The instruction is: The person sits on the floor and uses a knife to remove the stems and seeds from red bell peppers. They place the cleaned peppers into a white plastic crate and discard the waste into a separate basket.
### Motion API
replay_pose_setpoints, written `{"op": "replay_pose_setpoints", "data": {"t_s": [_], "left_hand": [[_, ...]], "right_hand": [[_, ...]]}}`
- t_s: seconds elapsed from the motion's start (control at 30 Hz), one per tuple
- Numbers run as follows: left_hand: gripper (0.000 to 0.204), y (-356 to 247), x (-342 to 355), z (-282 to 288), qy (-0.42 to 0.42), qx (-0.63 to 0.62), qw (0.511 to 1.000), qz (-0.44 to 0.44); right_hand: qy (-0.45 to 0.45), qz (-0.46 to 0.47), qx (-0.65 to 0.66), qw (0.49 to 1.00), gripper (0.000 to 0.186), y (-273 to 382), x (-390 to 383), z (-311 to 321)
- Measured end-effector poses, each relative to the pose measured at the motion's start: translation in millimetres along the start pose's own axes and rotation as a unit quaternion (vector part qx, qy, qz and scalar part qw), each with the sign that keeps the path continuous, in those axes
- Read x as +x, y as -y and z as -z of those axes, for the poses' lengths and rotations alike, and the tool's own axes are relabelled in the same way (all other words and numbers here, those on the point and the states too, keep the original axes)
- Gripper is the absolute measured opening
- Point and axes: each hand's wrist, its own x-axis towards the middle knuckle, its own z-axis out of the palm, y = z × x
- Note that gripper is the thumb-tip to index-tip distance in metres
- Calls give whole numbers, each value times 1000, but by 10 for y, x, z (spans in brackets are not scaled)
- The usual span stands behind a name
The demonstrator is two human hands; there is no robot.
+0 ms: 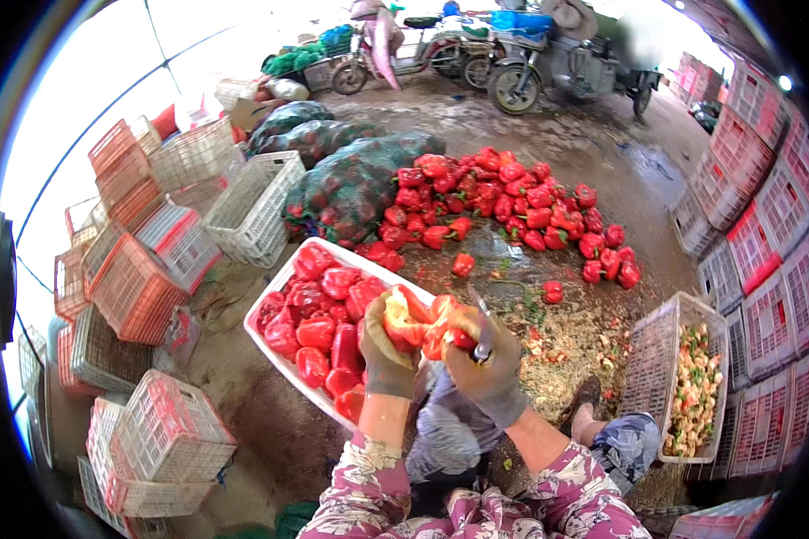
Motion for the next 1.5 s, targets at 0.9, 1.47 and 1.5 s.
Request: {"op": "replay_pose_setpoints", "data": {"t_s": [0.9,1.47,1.5], "left_hand": [[52,-1165,-362,1340,63,126,960,-241],[50,-862,-890,1023,266,429,863,-35],[50,-862,-876,1051,283,439,853,-20]], "right_hand": [[255,-496,271,785,18,332,79,-1266],[343,-559,250,713,38,238,-389,-599],[356,-559,240,710,40,216,-402,-587]]}}
